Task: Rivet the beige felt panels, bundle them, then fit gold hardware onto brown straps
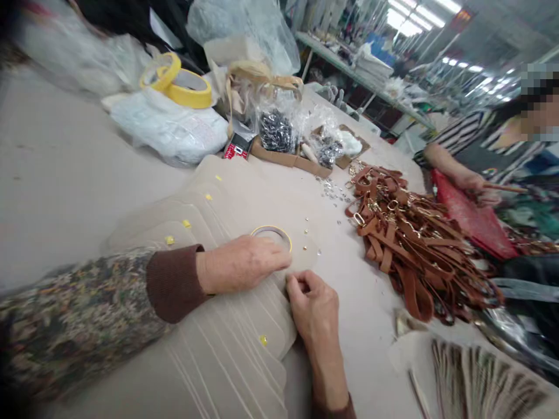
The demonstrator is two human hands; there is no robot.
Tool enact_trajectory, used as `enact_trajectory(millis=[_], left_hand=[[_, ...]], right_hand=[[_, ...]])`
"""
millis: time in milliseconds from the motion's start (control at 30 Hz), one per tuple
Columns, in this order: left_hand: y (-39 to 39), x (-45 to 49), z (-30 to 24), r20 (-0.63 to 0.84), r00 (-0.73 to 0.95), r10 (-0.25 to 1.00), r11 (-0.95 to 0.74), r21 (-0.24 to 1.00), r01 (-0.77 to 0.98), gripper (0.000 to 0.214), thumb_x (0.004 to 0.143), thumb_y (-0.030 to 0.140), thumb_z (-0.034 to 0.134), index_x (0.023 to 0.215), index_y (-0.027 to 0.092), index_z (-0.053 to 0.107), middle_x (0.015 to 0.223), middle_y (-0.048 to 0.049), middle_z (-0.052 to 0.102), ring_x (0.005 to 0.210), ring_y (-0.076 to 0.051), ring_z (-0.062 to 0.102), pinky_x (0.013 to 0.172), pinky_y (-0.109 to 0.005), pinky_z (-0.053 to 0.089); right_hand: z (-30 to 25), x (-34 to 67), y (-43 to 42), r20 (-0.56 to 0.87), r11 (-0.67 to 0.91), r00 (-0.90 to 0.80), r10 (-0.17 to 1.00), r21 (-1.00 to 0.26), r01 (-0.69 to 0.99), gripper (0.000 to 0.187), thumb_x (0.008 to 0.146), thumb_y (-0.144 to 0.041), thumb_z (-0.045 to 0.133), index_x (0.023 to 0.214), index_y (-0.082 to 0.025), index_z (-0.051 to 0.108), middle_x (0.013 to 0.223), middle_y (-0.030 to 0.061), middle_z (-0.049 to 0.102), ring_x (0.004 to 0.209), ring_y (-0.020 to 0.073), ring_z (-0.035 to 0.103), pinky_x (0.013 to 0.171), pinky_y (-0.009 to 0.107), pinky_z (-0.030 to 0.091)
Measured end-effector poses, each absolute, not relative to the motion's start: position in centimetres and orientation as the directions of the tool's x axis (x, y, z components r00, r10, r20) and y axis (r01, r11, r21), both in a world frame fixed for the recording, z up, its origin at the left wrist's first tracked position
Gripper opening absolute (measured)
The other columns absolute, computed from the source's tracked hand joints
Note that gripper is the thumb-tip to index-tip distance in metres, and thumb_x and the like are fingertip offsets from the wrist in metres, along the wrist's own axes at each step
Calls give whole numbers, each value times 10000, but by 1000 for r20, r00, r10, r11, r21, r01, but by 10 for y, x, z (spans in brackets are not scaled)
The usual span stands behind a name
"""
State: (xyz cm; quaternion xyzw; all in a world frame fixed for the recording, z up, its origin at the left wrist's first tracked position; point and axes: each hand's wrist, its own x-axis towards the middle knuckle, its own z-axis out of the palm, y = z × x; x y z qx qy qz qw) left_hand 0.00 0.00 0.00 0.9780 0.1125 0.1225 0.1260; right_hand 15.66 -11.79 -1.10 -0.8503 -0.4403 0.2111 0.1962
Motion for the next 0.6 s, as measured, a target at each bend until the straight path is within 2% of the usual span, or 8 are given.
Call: enact_trajectory(millis=[167, 233, 300, 400, 500, 600], left_hand=[[3, 4, -4, 321, 912, 256, -911, 395, 117, 194, 930, 112, 482, 1090, 167, 577, 957, -39, 707, 881, -184, 660, 717, -271, 505], [4, 3, -7, 366, 891, 270, -896, 434, 94, 222, 963, 159, 473, 1170, 156, 552, 1015, -62, 716, 917, -176, 675, 780, -269, 521], [4, 2, -10, 391, 877, 278, -895, 438, 88, 306, 977, 190, 474, 1281, 159, 488, 1060, -82, 716, 939, -174, 684, 816, -274, 529], [3, 1, -10, 389, 880, 272, -909, 405, 102, 408, 979, 207, 475, 1374, 154, 384, 1058, -99, 716, 917, -192, 695, 780, -292, 546], [1, 1, -10, 357, 893, 274, -917, 377, 130, 363, 972, 226, 488, 1313, 127, 412, 962, -92, 720, 812, -213, 702, 662, -291, 541], [-1, 2, -10, 323, 905, 278, -917, 370, 150, 312, 976, 215, 466, 1272, 128, 420, 887, -70, 711, 756, -209, 698, 607, -278, 516]], right_hand=[[-11, 166, -126, -287, -415, 302, 909, -571, 708, 418, 869, -476, 495, 640, -179, 679, 614, -14, 632, 604, 155, 560, 560, 255, 368], [-13, 169, -129, -259, -371, 267, 928, -605, 705, 460, 891, -495, 482, 634, -170, 681, 582, -13, 605, 561, 143, 530, 527, 252, 359], [-15, 171, -130, -115, -312, 324, 939, -681, 662, 386, 882, -472, 534, 739, -166, 721, 618, -10, 632, 562, 140, 544, 527, 245, 391], [-18, 169, -128, 187, -130, 413, 891, -767, 628, 232, 867, -362, 615, 950, -177, 728, 752, 8, 701, 602, 134, 592, 576, 241, 467], [-17, 163, -123, 411, 67, 324, 852, -700, 711, 175, 871, -228, 630, 1030, -193, 696, 910, 35, 730, 726, 136, 646, 678, 246, 512], [-14, 155, -116, 511, 187, 172, 842, -576, 796, 149, 881, -147, 602, 1004, -189, 675, 919, 40, 721, 777, 130, 648, 713, 242, 510]])
